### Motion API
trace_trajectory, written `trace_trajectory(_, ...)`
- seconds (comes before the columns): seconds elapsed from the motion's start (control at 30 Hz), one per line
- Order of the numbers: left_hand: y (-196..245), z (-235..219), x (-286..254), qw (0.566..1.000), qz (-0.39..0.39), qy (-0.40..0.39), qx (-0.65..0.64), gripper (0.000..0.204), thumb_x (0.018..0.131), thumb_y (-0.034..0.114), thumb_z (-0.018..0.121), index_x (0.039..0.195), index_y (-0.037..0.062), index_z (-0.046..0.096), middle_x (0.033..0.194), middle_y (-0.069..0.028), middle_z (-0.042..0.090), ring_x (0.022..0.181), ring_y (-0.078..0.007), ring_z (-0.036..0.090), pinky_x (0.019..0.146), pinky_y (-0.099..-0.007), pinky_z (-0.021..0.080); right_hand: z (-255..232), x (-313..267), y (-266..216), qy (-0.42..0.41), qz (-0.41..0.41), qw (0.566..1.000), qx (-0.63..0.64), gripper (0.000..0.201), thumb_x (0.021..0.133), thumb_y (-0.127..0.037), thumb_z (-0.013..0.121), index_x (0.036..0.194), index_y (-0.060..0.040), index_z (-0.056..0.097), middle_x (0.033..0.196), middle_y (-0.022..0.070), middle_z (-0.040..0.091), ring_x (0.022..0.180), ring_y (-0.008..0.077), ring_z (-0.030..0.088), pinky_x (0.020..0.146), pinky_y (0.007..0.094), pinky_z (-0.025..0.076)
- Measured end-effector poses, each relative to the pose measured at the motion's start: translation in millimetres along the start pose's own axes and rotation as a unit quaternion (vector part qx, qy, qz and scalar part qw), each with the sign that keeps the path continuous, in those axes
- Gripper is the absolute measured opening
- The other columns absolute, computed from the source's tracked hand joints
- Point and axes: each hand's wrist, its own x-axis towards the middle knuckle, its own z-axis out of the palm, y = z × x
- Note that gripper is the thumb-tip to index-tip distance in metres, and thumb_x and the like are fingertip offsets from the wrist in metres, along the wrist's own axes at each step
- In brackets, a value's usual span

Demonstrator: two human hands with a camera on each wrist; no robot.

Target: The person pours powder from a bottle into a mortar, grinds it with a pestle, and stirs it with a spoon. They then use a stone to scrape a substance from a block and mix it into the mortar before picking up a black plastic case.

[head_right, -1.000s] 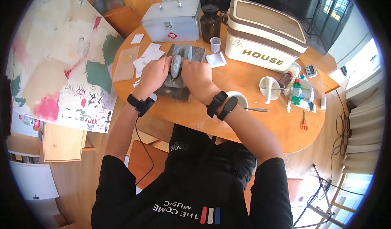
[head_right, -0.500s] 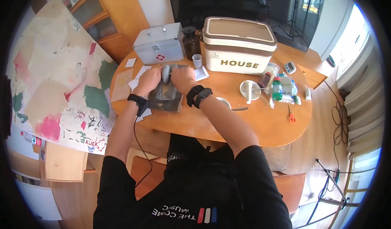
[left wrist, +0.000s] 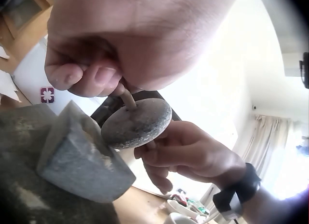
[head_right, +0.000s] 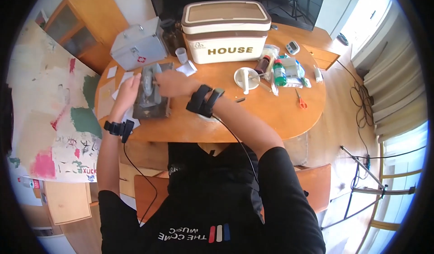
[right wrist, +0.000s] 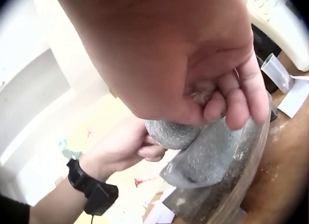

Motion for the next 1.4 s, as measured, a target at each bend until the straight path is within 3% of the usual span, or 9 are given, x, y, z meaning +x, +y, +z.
trace_trajectory(0.03,7.7,0.5,4.3,1.000,0.000,-0.023,-0.009,0.049,0.112,0.038,0.045,0.103,-0.0057,0.064,0.098,-0.0312,0.068,0.101,-0.0503,0.064,0.084,-0.0503,0.049,8.1,0.5,14.8,0.025,-0.023,0.998,0.044,0.028,0.091,-0.017,0.064,0.110,0.0037,0.066,0.091,0.0235,0.074,0.084,0.0337,0.076,0.073,0.0480,0.060)
trace_trajectory(0.13,33.9,4.5,14.6,0.998,0.013,-0.045,-0.040,0.046,0.113,0.036,0.044,0.110,-0.0055,0.064,0.101,-0.0302,0.069,0.101,-0.0478,0.066,0.087,-0.0463,0.050,-71.8,-13.5,-24.5,-0.136,0.173,0.943,0.249,0.035,0.093,-0.027,0.068,0.111,0.0029,0.066,0.091,0.0167,0.072,0.084,0.0236,0.073,0.073,0.0390,0.059)
trace_trajectory(0.23,55.3,17.1,22.3,0.995,0.054,-0.017,-0.080,0.046,0.112,0.036,0.045,0.106,-0.0055,0.062,0.097,-0.0308,0.067,0.095,-0.0500,0.064,0.081,-0.0496,0.049,-90.9,-19.0,-11.2,-0.172,0.135,0.926,0.308,0.049,0.093,-0.045,0.074,0.108,0.0013,0.066,0.090,0.0104,0.068,0.083,0.0169,0.068,0.073,0.0323,0.056)
trace_trajectory(0.33,70.2,24.7,26.9,0.988,0.041,-0.073,-0.129,0.042,0.111,0.032,0.045,0.106,-0.0061,0.062,0.097,-0.0299,0.068,0.094,-0.0473,0.066,0.081,-0.0477,0.050,-95.2,-22.8,-4.1,-0.154,0.205,0.937,0.237,0.058,0.092,-0.057,0.076,0.106,-0.0008,0.068,0.087,0.0057,0.065,0.077,0.0151,0.063,0.070,0.0286,0.052)
trace_trajectory(0.43,84.1,32.0,28.6,0.987,0.005,-0.137,-0.082,0.037,0.112,0.027,0.044,0.111,-0.0054,0.062,0.097,-0.0192,0.070,0.090,-0.0305,0.066,0.085,-0.0389,0.050,-85.6,-29.4,3.5,-0.103,0.185,0.968,0.137,0.055,0.091,-0.060,0.072,0.098,-0.0059,0.076,0.085,0.0093,0.069,0.081,0.0180,0.066,0.074,0.0331,0.052)
trace_trajectory(0.57,89.9,35.6,29.0,0.972,0.017,-0.213,-0.097,0.032,0.109,0.025,0.048,0.106,-0.0038,0.062,0.092,-0.0172,0.069,0.087,-0.0299,0.065,0.080,-0.0406,0.050,-84.3,-42.4,23.3,-0.129,0.174,0.956,0.197,0.031,0.098,-0.037,0.070,0.099,-0.0058,0.071,0.081,0.0006,0.062,0.074,0.0113,0.054,0.067,0.0300,0.042)
trace_trajectory(0.77,72.4,36.6,20.1,0.989,0.132,-0.070,0.019,0.019,0.104,0.018,0.058,0.102,0.0005,0.066,0.091,-0.0138,0.064,0.085,-0.0327,0.063,0.077,-0.0404,0.050,-79.5,-58.1,46.5,-0.204,0.259,0.930,0.162,0.030,0.090,-0.036,0.069,0.093,-0.0059,0.075,0.083,0.0062,0.069,0.080,0.0174,0.063,0.074,0.0331,0.048)
trace_trajectory(1.07,41.1,41.7,10.2,0.985,0.161,-0.042,-0.037,0.011,0.101,0.011,0.063,0.102,0.0013,0.067,0.095,-0.0115,0.065,0.088,-0.0302,0.062,0.079,-0.0381,0.049,-74.4,-65.1,66.5,-0.200,0.284,0.932,0.104,0.039,0.081,-0.036,0.075,0.093,0.0012,0.075,0.089,0.0125,0.073,0.085,0.0252,0.068,0.077,0.0360,0.052)
trace_trajectory(1.4,32.9,51.8,4.8,0.975,0.221,0.005,-0.004,0.008,0.098,0.009,0.065,0.102,0.0027,0.069,0.096,-0.0114,0.067,0.091,-0.0324,0.063,0.080,-0.0400,0.049,-120.8,-87.0,82.6,-0.180,0.352,0.915,0.082,0.043,0.091,-0.036,0.073,0.115,-0.0010,0.072,0.098,0.0054,0.069,0.093,0.0167,0.060,0.086,0.0323,0.048)
